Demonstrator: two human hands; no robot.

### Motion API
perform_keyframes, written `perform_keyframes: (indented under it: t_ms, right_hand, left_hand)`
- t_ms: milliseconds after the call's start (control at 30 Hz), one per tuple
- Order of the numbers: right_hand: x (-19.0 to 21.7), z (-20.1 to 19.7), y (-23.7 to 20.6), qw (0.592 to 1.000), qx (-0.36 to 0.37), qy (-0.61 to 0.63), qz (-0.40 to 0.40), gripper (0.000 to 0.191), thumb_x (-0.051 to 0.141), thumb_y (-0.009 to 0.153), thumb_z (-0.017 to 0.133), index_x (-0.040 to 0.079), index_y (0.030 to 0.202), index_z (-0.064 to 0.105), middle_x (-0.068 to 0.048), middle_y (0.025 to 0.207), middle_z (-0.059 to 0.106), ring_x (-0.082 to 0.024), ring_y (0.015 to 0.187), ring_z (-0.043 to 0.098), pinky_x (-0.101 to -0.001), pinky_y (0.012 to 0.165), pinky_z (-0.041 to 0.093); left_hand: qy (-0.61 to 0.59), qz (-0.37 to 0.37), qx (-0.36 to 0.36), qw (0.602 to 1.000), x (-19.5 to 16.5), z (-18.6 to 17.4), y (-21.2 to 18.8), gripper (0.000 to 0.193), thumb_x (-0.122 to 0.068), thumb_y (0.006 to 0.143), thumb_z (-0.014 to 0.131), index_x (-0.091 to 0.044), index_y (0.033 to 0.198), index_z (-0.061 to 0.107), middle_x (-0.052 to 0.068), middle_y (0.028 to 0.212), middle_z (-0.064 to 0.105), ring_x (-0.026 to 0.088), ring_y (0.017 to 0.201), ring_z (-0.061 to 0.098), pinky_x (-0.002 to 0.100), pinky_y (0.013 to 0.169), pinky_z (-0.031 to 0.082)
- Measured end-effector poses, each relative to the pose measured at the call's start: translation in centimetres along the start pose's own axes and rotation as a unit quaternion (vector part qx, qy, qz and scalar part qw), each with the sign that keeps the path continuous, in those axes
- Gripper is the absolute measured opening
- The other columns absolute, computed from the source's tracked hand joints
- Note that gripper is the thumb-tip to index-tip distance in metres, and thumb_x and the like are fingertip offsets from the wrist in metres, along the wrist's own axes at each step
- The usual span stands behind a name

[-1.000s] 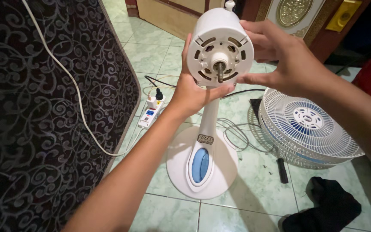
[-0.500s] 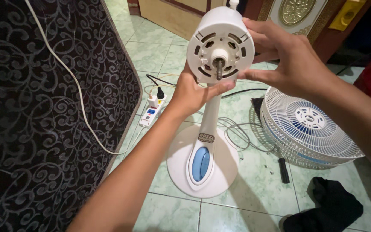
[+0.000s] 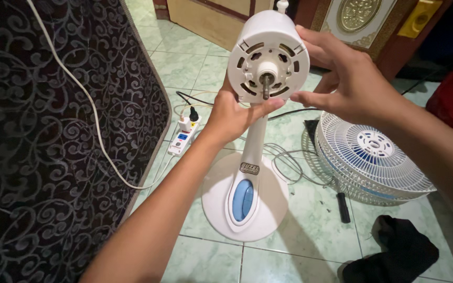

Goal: The person wipes the rear grille of a pedestal fan with a black cloth, then removes the front grille cover and sets it aside. They pick up a screwdriver and work it against the motor housing and shaft area of the fan, steadying the fan head with the other hand.

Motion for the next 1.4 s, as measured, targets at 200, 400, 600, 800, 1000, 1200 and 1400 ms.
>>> perform_keyframes:
  t_ms: [200,400,600,800,1000,1200,1400]
  right_hand:
    - [-0.9,0.3,-0.4,0.999,-0.006,-0.011,0.052,0.093,0.007,0.081,0.081,0.016,0.159,0.03,-0.016,0.153,0.058,-0.02,0.077,0.077,-0.0337,0.062,0.063]
    - [-1.4,1.1,-0.5,0.995,-0.009,-0.031,0.095,0.096,0.014,0.083,0.08,0.02,0.162,0.024,-0.018,0.139,0.065,-0.023,0.078,0.078,-0.0367,0.066,0.066]
    - [-0.6,1.7,-1.5,0.975,0.047,-0.095,0.196,0.111,0.03,0.082,0.08,0.029,0.163,0.004,-0.014,0.129,0.07,-0.03,0.077,0.078,-0.0427,0.078,0.062]
    - [1.0,1.6,-2.2,0.906,0.186,-0.311,0.217,0.115,0.049,0.079,0.075,0.026,0.166,0.004,-0.013,0.125,0.069,-0.036,0.099,0.071,-0.0477,0.086,0.057]
    - [-0.2,1.6,-5.1,0.86,0.275,-0.394,0.174,0.07,0.049,0.082,0.076,0.022,0.142,0.051,-0.015,0.109,0.072,-0.035,0.103,0.07,-0.0481,0.087,0.056]
    - [-5.7,3.4,-10.7,0.861,0.308,-0.364,0.18,0.026,0.037,0.084,0.073,0.016,0.099,0.077,-0.01,0.093,0.076,-0.033,0.094,0.071,-0.0484,0.082,0.057]
    - [-11.0,7.1,-14.1,0.849,0.37,-0.28,0.252,0.034,0.043,0.085,0.073,0.009,0.087,0.079,-0.014,0.09,0.077,-0.034,0.092,0.072,-0.0461,0.083,0.057]
  left_hand:
    - [-0.022,0.037,0.025,0.999,0.8,-0.5,0.4,0.093,-0.026,0.077,0.092,0.001,0.149,0.041,0.014,0.134,0.066,0.021,0.124,0.066,0.034,0.104,0.056]
    - [0.05,-0.02,0.127,0.99,-0.3,-5.4,1.0,0.084,-0.013,0.082,0.085,-0.001,0.154,0.044,0.014,0.142,0.065,0.022,0.136,0.059,0.036,0.105,0.05]
    - [0.152,-0.032,0.087,0.984,-3.0,-6.0,1.3,0.05,-0.012,0.08,0.082,-0.001,0.127,0.069,0.009,0.109,0.079,0.018,0.108,0.076,0.032,0.085,0.062]
    - [0.285,-0.031,0.043,0.957,-4.6,-5.5,0.2,0.047,-0.023,0.079,0.081,-0.004,0.121,0.071,0.013,0.087,0.08,0.022,0.079,0.079,0.034,0.075,0.06]
    - [0.405,-0.085,0.041,0.91,-4.5,-4.6,-2.2,0.018,-0.026,0.081,0.075,-0.009,0.084,0.08,0.011,0.081,0.078,0.029,0.077,0.076,0.042,0.074,0.06]
    - [0.493,-0.047,0.227,0.839,-3.3,0.0,-7.8,0.024,-0.031,0.084,0.073,-0.008,0.077,0.075,0.016,0.076,0.073,0.038,0.075,0.071,0.051,0.069,0.056]
    - [0.498,0.075,0.386,0.773,1.8,6.2,-9.7,0.016,-0.021,0.086,0.068,-0.007,0.086,0.073,0.017,0.083,0.073,0.038,0.08,0.072,0.052,0.071,0.057]
Point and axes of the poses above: each hand's wrist, its own y-axis towards the middle knuckle, its own z-axis out of the palm, x = y × z, the point moved 2 cm from there along y, towards the middle knuckle
